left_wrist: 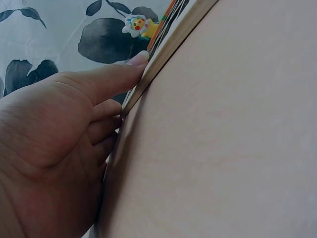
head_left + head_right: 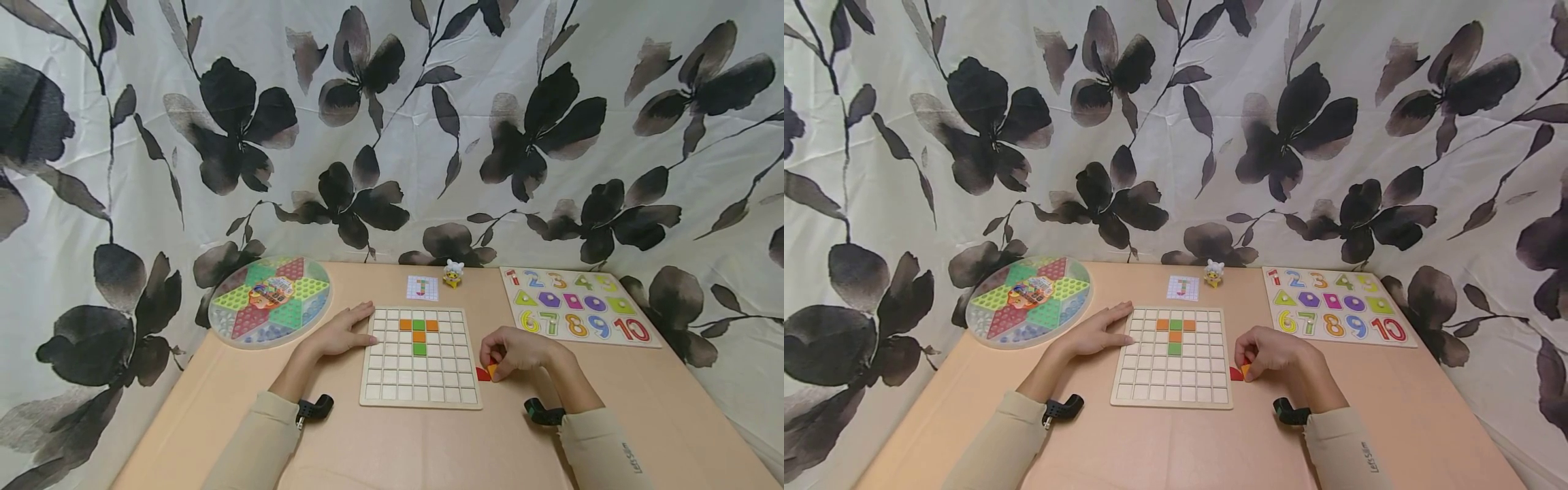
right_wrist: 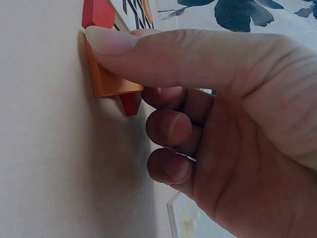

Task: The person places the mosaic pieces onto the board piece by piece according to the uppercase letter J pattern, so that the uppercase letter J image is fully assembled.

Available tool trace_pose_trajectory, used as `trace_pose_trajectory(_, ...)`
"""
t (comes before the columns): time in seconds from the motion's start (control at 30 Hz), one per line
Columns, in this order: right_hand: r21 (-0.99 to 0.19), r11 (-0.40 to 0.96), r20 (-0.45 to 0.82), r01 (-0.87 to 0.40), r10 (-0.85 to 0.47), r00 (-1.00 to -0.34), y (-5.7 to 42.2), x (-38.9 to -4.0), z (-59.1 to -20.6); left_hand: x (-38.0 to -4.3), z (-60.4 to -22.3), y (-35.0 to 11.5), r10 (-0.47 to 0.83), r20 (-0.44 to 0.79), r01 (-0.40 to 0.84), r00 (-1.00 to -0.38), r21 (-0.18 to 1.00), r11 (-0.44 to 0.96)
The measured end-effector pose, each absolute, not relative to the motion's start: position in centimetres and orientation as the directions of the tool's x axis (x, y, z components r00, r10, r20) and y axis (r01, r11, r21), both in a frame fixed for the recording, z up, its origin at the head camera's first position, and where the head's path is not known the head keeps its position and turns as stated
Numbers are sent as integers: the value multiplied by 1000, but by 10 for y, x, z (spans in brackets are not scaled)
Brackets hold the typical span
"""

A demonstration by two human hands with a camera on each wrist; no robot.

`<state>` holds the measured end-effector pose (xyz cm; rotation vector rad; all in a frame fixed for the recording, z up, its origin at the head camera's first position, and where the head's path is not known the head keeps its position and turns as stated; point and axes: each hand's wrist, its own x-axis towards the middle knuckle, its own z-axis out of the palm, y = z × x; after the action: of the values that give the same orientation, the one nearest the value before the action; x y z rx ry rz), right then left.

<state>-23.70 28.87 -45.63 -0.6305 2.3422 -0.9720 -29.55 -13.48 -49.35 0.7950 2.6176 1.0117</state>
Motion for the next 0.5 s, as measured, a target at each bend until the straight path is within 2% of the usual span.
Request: trace_pose_trajectory(0.5,-760,614,-280,-213,-605,-745,292,-241,-460,-296,-494,-135,565,-9,413,-825,672,615)
